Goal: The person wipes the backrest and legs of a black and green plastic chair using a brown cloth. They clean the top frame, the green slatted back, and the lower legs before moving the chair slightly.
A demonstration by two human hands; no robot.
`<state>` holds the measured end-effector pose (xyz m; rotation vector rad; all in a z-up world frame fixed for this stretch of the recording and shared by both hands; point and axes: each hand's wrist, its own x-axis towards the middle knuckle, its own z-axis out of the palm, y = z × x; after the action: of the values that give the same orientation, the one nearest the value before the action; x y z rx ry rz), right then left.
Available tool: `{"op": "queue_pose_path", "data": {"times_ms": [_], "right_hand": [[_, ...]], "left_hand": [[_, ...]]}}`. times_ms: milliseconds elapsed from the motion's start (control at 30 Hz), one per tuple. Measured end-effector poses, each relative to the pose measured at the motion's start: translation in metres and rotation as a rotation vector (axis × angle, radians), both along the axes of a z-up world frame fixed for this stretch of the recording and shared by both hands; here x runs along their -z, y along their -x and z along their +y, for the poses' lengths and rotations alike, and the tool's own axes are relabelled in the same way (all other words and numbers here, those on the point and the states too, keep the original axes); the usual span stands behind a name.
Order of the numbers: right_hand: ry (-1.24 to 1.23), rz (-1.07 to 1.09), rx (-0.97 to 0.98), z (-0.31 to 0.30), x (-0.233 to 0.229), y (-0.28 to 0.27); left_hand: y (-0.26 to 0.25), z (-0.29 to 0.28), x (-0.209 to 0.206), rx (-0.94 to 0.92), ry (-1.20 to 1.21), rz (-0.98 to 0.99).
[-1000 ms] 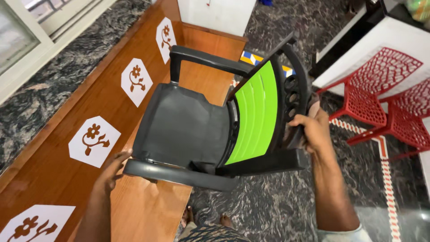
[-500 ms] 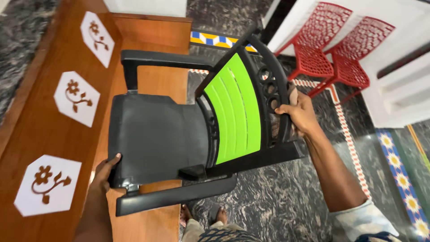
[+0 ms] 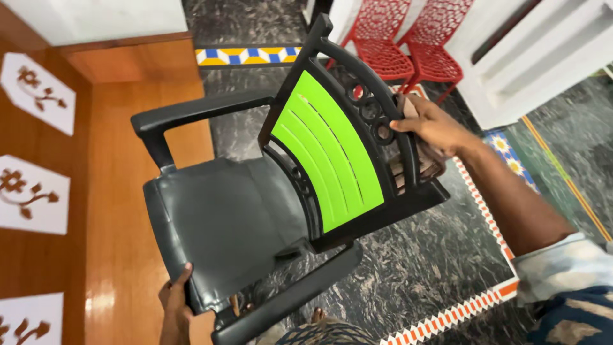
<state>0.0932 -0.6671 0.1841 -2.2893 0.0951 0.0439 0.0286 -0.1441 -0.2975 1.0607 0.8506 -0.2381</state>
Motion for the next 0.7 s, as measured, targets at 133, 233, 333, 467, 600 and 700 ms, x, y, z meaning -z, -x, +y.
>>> {"op": "queue_pose_path", "data": {"times_ms": [133,233,333,467,600,700], "right_hand": [[0.169,0.29,0.164,-0.035,-0.05,0.019],[0.527,0.214,0.127,-0.077,-0.072,0.035],[0.709,0.125,0.09,-0.134,-0.081,0.046],[0.796,0.093,0.123,-0.216,-0.087,0.056],[0.851,0.086,0.17,-0.298,-0.094,0.064],[0.813,0.097,0.254,-0.356,-0.096,0.076]], "left_hand": [[0.017,-0.064,0.006,-0.048,0.037,-0.049],[0.022,-0.119,0.005,-0.09,0.096,-0.06],[0.027,-0.18,0.0,-0.103,0.1,-0.106],[0.024,-0.256,-0.007,-0.033,0.13,-0.2],[0.013,-0.343,-0.016,-0.073,0.1,-0.097],[0.005,-0.404,-0.025,-0.073,0.124,-0.154]]}}
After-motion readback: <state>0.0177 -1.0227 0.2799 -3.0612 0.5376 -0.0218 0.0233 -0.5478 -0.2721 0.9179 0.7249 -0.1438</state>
